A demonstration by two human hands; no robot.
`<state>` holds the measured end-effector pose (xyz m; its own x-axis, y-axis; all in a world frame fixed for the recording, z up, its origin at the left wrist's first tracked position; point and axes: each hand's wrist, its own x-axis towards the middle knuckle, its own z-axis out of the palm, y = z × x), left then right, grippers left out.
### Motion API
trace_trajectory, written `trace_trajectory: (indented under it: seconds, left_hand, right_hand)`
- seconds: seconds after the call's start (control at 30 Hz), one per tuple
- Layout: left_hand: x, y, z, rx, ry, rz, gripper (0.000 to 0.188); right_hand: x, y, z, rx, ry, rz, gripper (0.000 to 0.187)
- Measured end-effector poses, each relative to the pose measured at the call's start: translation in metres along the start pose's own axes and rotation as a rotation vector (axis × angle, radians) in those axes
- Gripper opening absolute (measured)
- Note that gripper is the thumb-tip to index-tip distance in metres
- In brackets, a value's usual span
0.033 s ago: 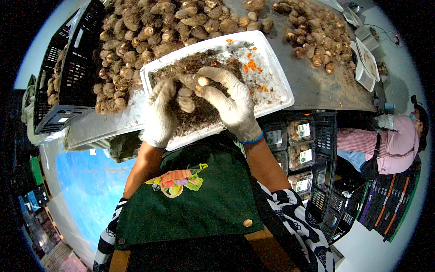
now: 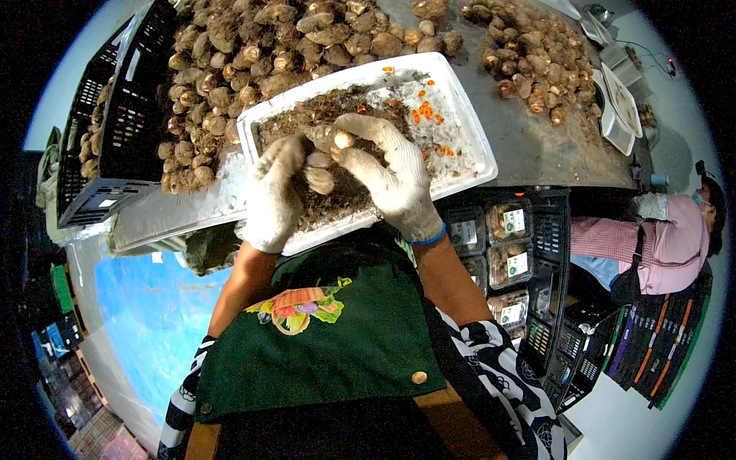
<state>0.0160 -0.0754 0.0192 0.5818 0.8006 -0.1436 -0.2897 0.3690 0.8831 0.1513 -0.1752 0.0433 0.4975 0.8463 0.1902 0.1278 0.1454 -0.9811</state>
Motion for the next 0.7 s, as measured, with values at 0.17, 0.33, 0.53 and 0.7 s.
trace_trajectory:
  seconds: [0.17,0.33,0.53,0.7]
  left_hand:
    - [-0.005,0.015,0.020,0.153,-0.076,-0.017,0.027]
    - [-0.007,0.015,0.021,0.317,-0.069,0.143,0.024]
    - [-0.003,0.008,0.013,0.171,-0.048,0.011,0.025]
    - [0.000,0.018,0.014,0.344,-0.131,0.042,0.025]
  right_hand:
    - [0.000,0.005,-0.001,-0.240,0.009,-0.221,0.030]
    - [0.002,0.006,-0.002,-0.360,0.020,-0.308,0.029]
    - [-0.003,0.012,0.002,-0.189,0.072,-0.152,0.030]
    - [0.000,0.003,0.004,-0.485,0.011,-0.333,0.026]
